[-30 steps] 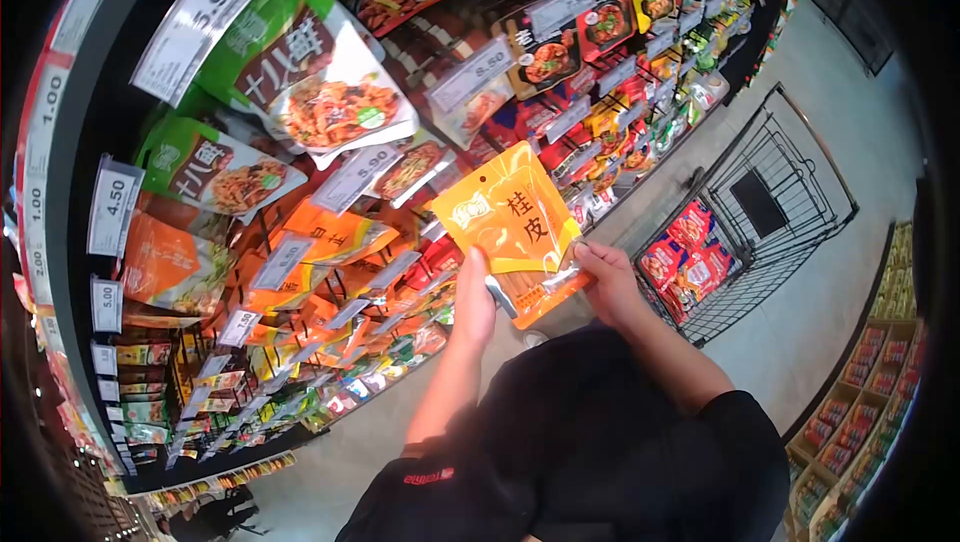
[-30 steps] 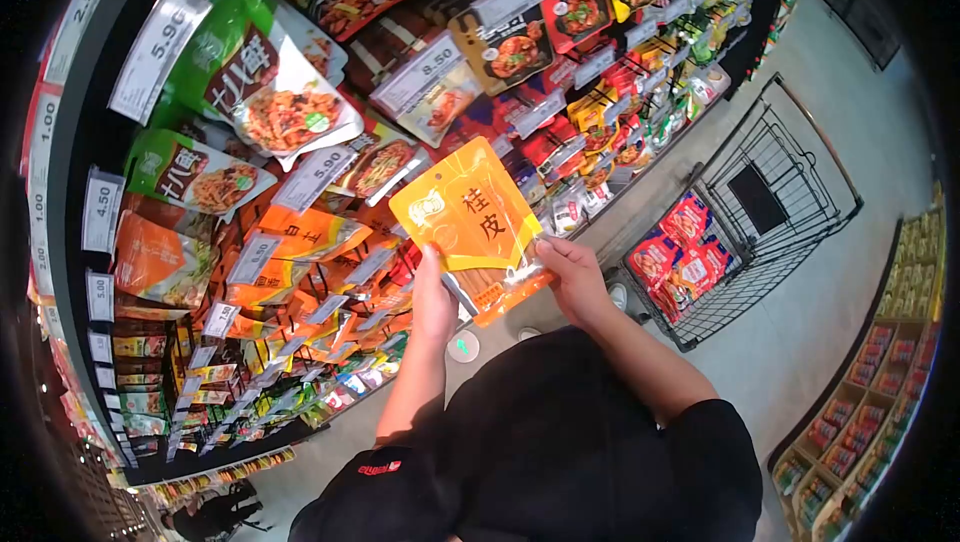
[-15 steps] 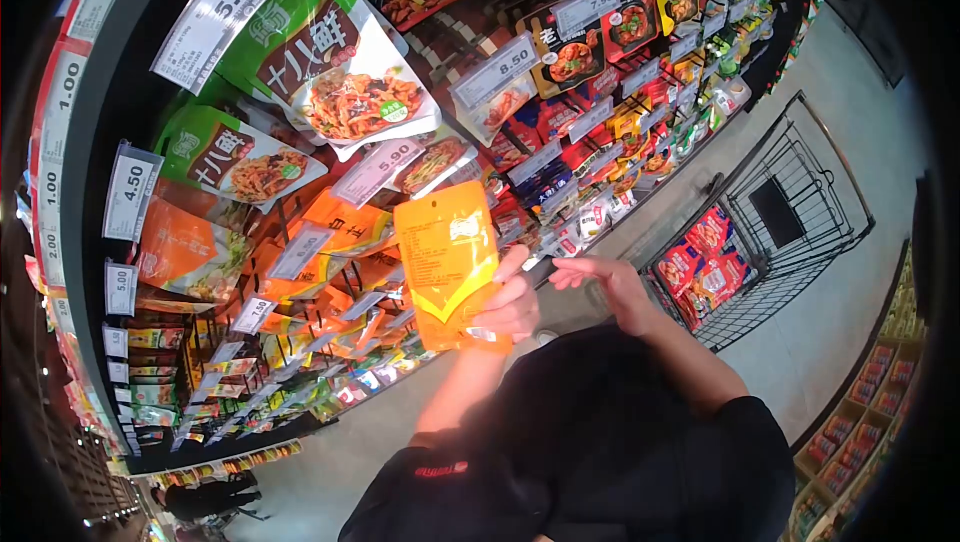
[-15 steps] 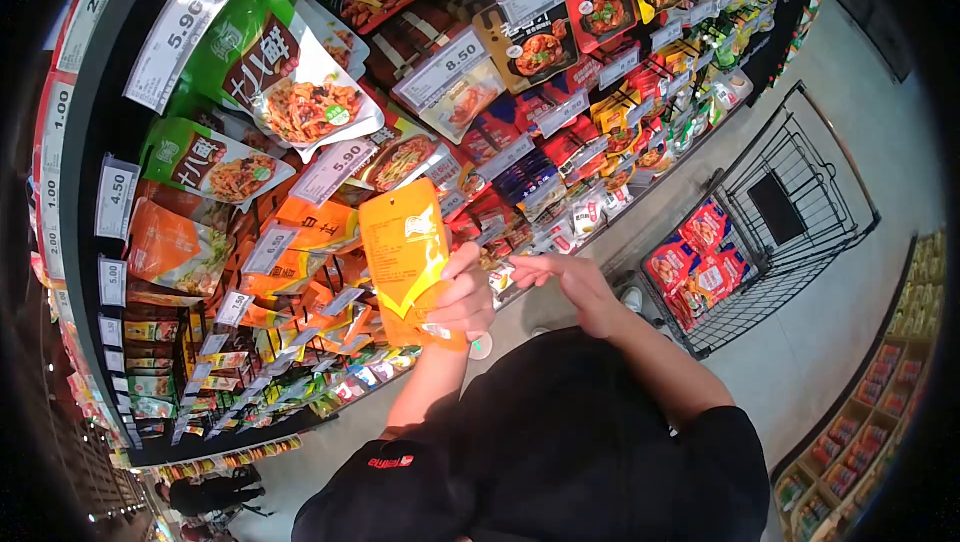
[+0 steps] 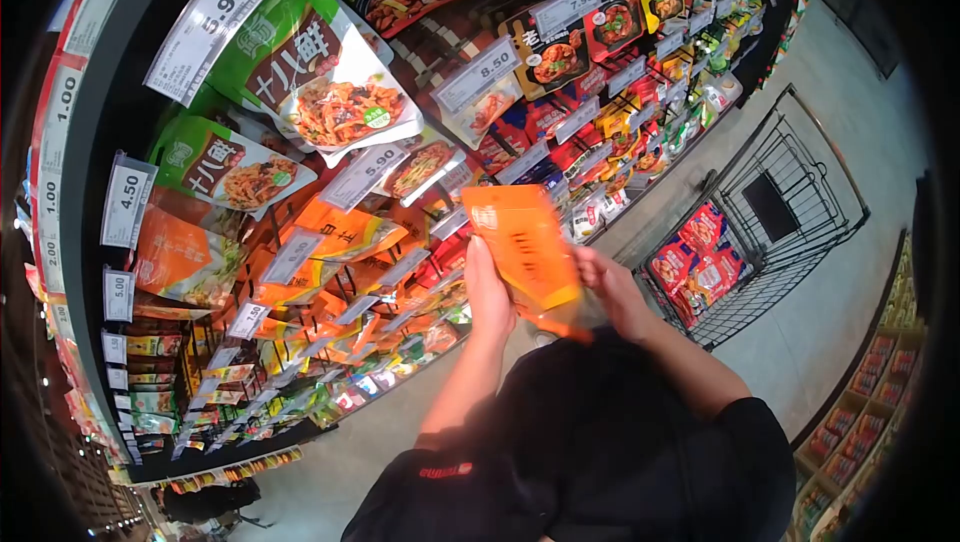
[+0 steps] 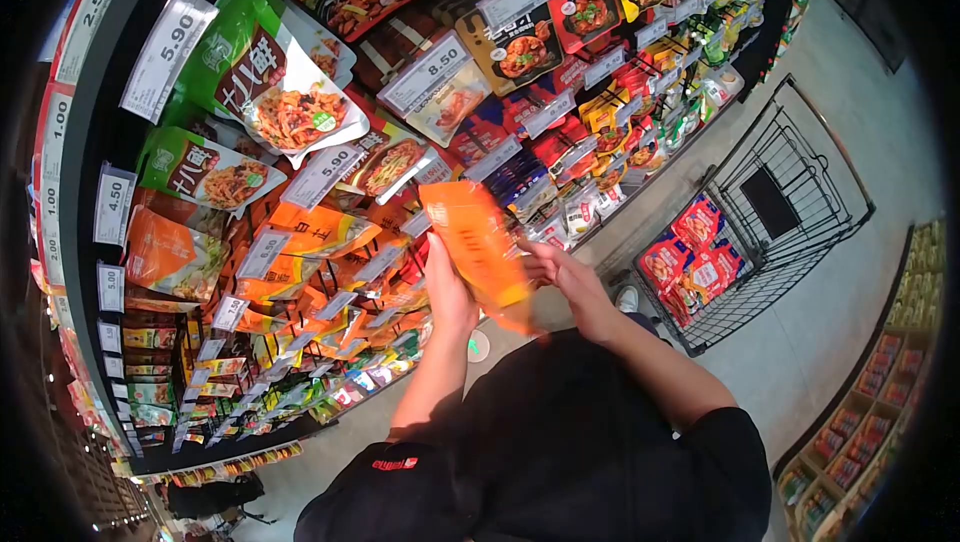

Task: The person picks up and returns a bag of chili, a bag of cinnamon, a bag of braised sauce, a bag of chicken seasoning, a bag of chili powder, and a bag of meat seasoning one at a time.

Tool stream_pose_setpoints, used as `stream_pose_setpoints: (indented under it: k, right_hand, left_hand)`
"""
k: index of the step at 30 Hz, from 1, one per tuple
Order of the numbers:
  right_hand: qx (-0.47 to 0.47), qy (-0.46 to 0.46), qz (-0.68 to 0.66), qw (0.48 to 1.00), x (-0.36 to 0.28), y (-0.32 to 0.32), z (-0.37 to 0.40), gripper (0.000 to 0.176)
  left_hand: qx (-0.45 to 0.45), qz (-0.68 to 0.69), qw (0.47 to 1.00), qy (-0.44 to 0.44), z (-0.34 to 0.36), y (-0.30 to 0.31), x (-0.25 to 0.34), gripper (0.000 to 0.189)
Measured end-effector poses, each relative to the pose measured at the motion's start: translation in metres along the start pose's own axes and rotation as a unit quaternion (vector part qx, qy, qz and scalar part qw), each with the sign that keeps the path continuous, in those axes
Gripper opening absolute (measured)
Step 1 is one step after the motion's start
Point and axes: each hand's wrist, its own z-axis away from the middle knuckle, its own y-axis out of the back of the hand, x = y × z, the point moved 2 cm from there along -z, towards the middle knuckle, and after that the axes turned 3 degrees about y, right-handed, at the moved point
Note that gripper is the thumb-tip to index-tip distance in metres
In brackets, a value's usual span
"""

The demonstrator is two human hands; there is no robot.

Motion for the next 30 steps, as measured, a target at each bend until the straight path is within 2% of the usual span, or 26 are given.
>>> stream_pose_setpoints:
  k: [2, 3, 4, 5, 6, 7, 9, 10, 11, 12, 13, 15, 16, 17, 18, 19, 20, 21, 23, 24, 26, 30]
  right_hand:
    - [0.043, -0.008, -0.012, 0.999, 0.001, -0.004, 0.0, 0.054]
    - [0.082, -0.017, -0.026, 0.996, 0.003, -0.003, 0.001, 0.05]
    - [0.084, -0.018, -0.026, 0.996, 0.006, -0.002, 0.003, 0.05]
    - [0.11, -0.067, -0.037, 0.991, 0.013, 0.003, 0.005, 0.045]
    - [0.132, -0.116, -0.047, 0.983, 0.019, 0.007, 0.006, 0.039]
    - [0.127, -0.12, -0.044, 0.984, 0.024, 0.008, 0.006, 0.039]
    - [0.166, -0.121, -0.027, 0.978, 0.034, 0.011, 0.007, 0.034]
    - [0.154, -0.127, -0.022, 0.98, 0.037, 0.01, 0.006, 0.034]
    - [0.16, -0.139, -0.014, 0.977, 0.039, 0.009, 0.005, 0.034]
    - [0.165, -0.15, -0.006, 0.975, 0.043, 0.009, 0.004, 0.034]
    - [0.151, -0.156, -0.001, 0.976, 0.049, 0.006, 0.001, 0.034]
    - [0.135, -0.146, 0.113, 0.973, 0.069, 0.004, -0.002, 0.036]
    - [0.119, -0.101, 0.22, 0.963, 0.083, 0.003, -0.004, 0.046]
    - [0.112, -0.102, 0.219, 0.964, 0.096, 0.003, -0.003, 0.046]
    - [0.066, -0.003, 0.415, 0.907, 0.088, -0.015, -0.01, 0.054]
    - [0.019, 0.098, 0.588, 0.802, 0.085, -0.032, -0.015, 0.063]
    - [-0.045, 0.097, 0.593, 0.798, 0.095, -0.04, -0.018, 0.072]
    - [-0.048, 0.098, 0.593, 0.798, 0.102, -0.05, -0.023, 0.072]
    - [-0.201, 0.072, 0.612, 0.762, 0.117, -0.077, -0.033, 0.075]
    - [-0.203, 0.071, 0.613, 0.76, 0.132, -0.085, -0.039, 0.075]
    - [-0.242, 0.061, 0.665, 0.704, 0.169, -0.098, -0.049, 0.079]
    - [-0.215, 0.097, 0.672, 0.702, 0.189, -0.127, -0.064, 0.08]
  left_hand:
    - [-0.05, -0.163, 0.977, -0.129, -0.001, 0.004, -0.007, 0.03]
    - [-0.051, -0.163, 0.977, -0.126, 0.003, 0.003, -0.009, 0.03]
    - [-0.086, -0.194, 0.971, -0.111, 0.009, -0.001, -0.012, 0.024]
    - [-0.119, -0.223, 0.963, -0.097, 0.014, -0.003, -0.014, 0.022]
    - [-0.123, -0.236, 0.962, -0.06, 0.017, 0.003, -0.015, 0.033]
    - [-0.119, -0.232, 0.963, -0.063, 0.02, 0.006, -0.016, 0.033]
    - [-0.135, -0.208, 0.969, -0.004, 0.027, 0.01, -0.017, 0.044]
    - [-0.118, -0.201, 0.972, 0.033, 0.029, 0.022, -0.018, 0.048]
    - [-0.108, -0.193, 0.975, 0.024, 0.03, 0.03, -0.02, 0.048]
    - [-0.11, -0.178, 0.976, 0.061, 0.03, 0.038, -0.023, 0.041]
    - [-0.113, -0.163, 0.975, 0.098, 0.03, 0.047, -0.026, 0.035]
    - [-0.096, -0.153, 0.981, 0.075, 0.026, 0.068, -0.033, 0.033]
    - [-0.067, -0.143, 0.985, 0.062, 0.023, 0.082, -0.036, 0.032]
    - [-0.04, -0.134, 0.989, 0.052, 0.018, 0.097, -0.038, 0.032]
    - [-0.036, -0.133, 0.989, 0.047, 0.011, 0.115, -0.041, 0.032]
    - [0.009, -0.124, 0.992, 0.027, 0.004, 0.132, -0.042, 0.031]
    - [0.055, -0.113, 0.992, 0.007, -0.002, 0.149, -0.045, 0.03]
    - [0.056, -0.111, 0.992, 0.006, -0.005, 0.16, -0.044, 0.03]
    - [0.086, -0.104, 0.989, -0.055, -0.011, 0.177, -0.032, 0.031]
    - [0.1, -0.109, 0.985, -0.088, -0.012, 0.178, -0.025, 0.03]
    - [0.113, -0.123, 0.983, -0.081, -0.014, 0.197, -0.016, 0.031]
    - [0.113, -0.149, 0.977, -0.099, -0.02, 0.222, -0.005, 0.033]
